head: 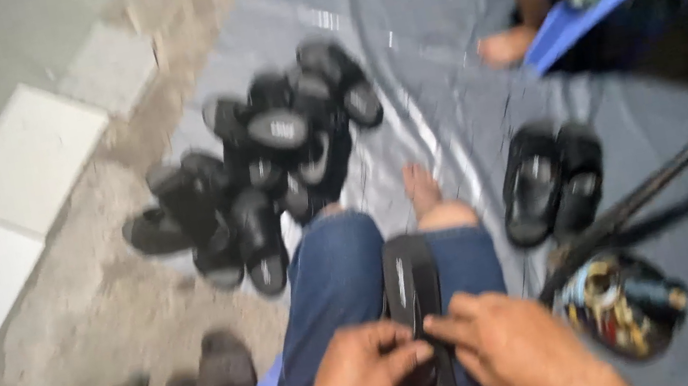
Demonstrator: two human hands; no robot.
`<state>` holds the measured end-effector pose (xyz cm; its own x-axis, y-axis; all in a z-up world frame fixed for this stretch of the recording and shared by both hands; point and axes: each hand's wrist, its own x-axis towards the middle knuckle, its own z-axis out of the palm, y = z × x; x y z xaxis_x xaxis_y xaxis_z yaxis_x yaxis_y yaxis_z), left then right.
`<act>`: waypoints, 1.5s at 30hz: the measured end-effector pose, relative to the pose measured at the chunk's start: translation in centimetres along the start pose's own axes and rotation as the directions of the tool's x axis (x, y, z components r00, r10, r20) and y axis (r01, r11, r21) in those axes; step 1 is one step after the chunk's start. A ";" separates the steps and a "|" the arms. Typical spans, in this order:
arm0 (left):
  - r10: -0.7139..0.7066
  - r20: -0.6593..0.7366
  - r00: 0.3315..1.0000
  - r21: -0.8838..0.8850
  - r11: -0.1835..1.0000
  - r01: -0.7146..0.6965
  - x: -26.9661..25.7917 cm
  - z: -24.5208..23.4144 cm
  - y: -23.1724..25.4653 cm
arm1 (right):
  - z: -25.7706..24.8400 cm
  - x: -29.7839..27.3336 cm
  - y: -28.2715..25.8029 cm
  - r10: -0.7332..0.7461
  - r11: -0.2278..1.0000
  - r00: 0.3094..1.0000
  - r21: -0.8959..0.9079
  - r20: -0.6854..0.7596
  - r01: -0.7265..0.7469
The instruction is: Hand-stitching the sole of a black sandal to repair it.
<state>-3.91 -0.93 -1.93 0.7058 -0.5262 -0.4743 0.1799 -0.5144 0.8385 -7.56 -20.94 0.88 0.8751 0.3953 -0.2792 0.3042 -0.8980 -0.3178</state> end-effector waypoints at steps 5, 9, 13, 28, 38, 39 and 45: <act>-0.326 0.055 0.944 -0.194 0.924 0.330 -1.0 0.0 1.9 | 1.6 0.2 1.5 -0.100 0.990 0.992 0.107 0.074 0.091; -0.257 0.052 0.965 -0.184 0.947 0.262 -0.5 0.6 0.5 | 1.4 0.5 0.2 -0.049 0.990 0.999 0.135 0.013 0.047; -0.130 -0.001 0.992 -0.091 0.987 0.129 0.1 0.9 -0.3 | 0.7 1.3 -1.4 0.127 0.985 0.990 0.114 0.056 -0.133; -0.027 0.244 0.969 0.427 0.900 -0.082 -1.1 -7.4 0.2 | 0.0 0.6 -1.2 0.257 0.925 0.956 0.251 0.141 -0.286; 0.060 0.230 0.971 -0.533 0.843 0.074 -0.5 -3.2 0.9 | 0.9 0.0 -1.2 0.232 0.927 0.967 0.323 -0.102 -0.189; 0.051 0.233 0.971 -0.532 0.843 0.083 -0.2 -3.2 0.8 | 1.1 -0.1 -1.2 0.232 0.925 0.968 0.330 -0.096 -0.189; 0.035 0.037 0.999 0.258 0.965 -0.043 1.0 -3.5 1.6 | 1.2 -0.3 -1.3 0.227 0.923 0.960 0.350 -0.165 -0.159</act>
<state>-0.48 0.09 -0.15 0.6859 -0.5683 -0.4545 -0.0335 -0.6486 0.7604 -8.66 -19.67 0.28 0.9712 0.1431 -0.1903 0.0105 -0.8243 -0.5661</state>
